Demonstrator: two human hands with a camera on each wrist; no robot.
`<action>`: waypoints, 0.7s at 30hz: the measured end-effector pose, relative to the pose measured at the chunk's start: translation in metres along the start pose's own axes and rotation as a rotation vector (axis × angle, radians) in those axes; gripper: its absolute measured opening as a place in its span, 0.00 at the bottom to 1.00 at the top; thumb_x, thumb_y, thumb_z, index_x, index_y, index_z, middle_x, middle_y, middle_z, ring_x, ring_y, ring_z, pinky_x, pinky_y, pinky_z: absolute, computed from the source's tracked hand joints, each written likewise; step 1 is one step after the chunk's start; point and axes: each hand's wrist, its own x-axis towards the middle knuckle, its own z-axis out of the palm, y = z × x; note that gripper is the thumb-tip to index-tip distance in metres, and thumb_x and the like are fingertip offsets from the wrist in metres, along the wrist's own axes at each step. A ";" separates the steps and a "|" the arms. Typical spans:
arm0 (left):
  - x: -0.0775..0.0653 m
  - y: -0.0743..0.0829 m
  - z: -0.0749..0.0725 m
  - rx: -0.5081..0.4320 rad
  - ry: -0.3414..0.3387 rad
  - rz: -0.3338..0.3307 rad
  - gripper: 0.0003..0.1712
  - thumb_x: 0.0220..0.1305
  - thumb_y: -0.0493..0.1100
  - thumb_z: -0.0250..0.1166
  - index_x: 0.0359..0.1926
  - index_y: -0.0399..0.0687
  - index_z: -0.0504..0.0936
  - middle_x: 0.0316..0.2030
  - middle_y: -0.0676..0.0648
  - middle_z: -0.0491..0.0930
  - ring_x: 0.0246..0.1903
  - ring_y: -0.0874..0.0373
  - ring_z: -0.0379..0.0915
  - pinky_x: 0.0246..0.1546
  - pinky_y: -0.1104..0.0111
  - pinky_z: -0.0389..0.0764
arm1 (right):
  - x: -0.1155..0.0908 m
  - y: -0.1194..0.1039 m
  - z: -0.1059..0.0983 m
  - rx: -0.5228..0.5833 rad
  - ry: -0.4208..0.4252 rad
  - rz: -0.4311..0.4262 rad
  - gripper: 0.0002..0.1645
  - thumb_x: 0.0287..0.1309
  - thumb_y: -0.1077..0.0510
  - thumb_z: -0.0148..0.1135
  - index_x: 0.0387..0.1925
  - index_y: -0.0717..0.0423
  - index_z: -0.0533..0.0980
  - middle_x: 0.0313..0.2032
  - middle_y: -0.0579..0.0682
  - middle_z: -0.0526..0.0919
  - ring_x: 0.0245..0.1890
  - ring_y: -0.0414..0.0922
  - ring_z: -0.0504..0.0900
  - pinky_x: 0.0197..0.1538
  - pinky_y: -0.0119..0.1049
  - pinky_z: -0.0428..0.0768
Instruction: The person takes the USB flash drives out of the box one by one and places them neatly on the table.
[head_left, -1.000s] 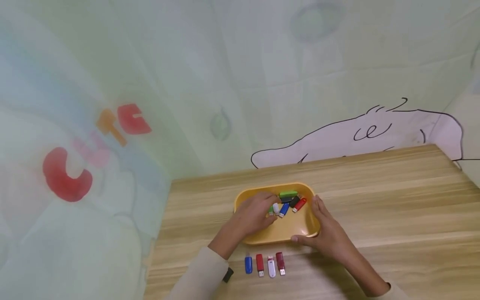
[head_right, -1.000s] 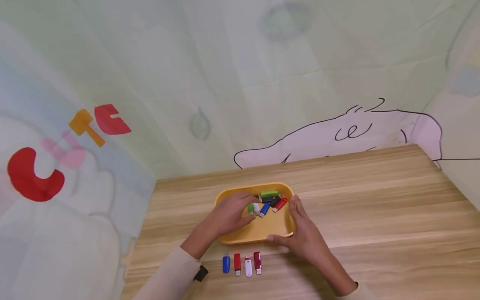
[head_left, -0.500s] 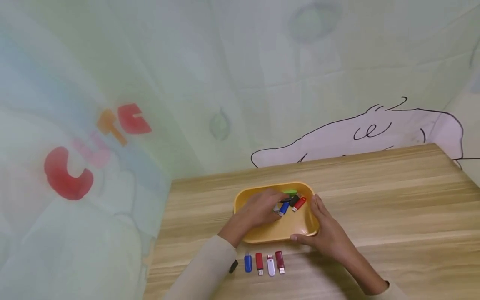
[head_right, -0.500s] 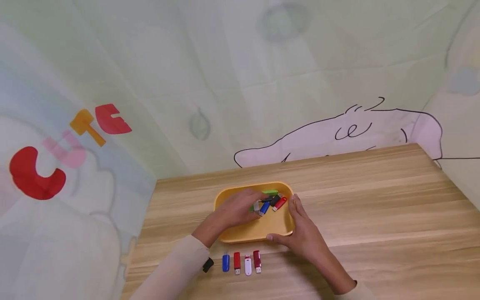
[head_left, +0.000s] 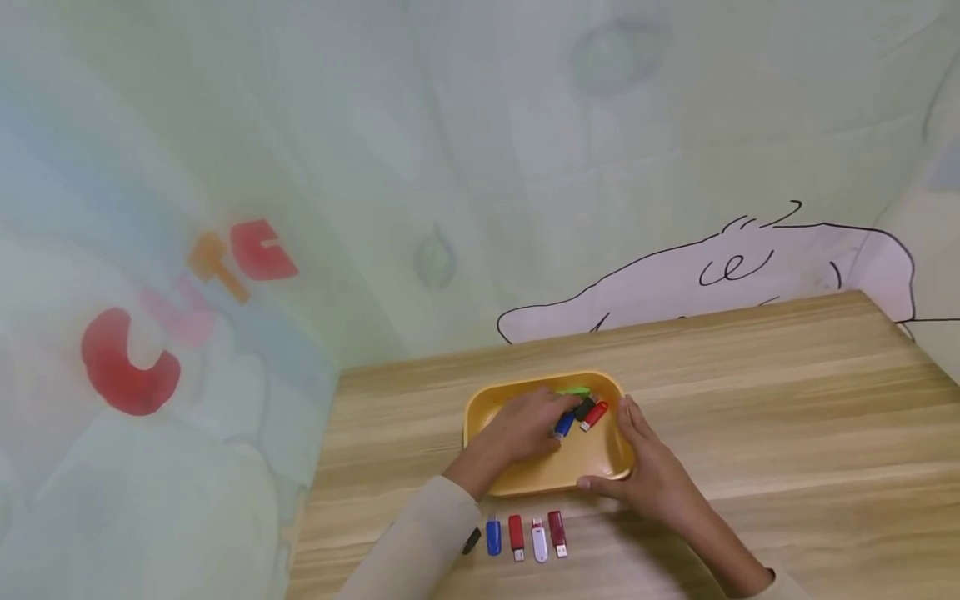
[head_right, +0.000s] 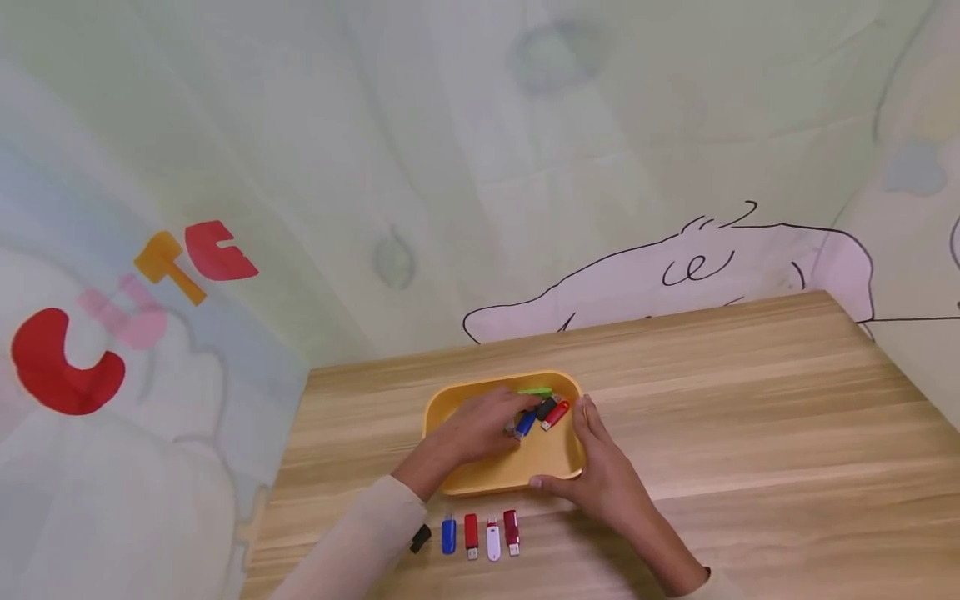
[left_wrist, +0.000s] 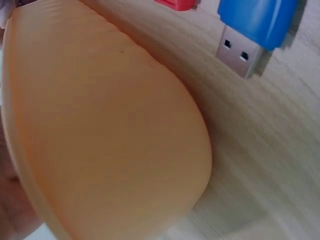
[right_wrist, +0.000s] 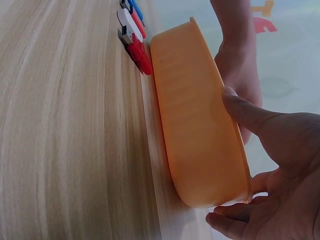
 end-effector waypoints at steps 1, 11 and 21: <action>0.001 0.000 0.001 0.003 -0.001 0.001 0.38 0.67 0.44 0.76 0.76 0.57 0.73 0.69 0.55 0.79 0.65 0.57 0.76 0.71 0.62 0.76 | 0.000 0.000 0.000 0.002 0.001 0.000 0.79 0.45 0.32 0.84 0.83 0.63 0.50 0.84 0.66 0.46 0.81 0.69 0.53 0.77 0.67 0.61; 0.003 0.001 0.002 0.033 0.004 -0.002 0.37 0.68 0.43 0.75 0.75 0.56 0.74 0.69 0.56 0.80 0.64 0.58 0.76 0.71 0.64 0.76 | 0.000 0.000 0.003 0.007 -0.007 0.002 0.78 0.45 0.32 0.83 0.84 0.62 0.50 0.84 0.65 0.46 0.81 0.68 0.53 0.78 0.66 0.61; 0.002 0.001 0.005 0.034 -0.015 0.001 0.38 0.65 0.46 0.77 0.74 0.55 0.75 0.69 0.55 0.79 0.66 0.57 0.75 0.73 0.63 0.75 | 0.000 0.000 0.003 0.000 -0.006 0.009 0.79 0.45 0.31 0.83 0.84 0.62 0.50 0.84 0.65 0.46 0.81 0.69 0.53 0.77 0.67 0.61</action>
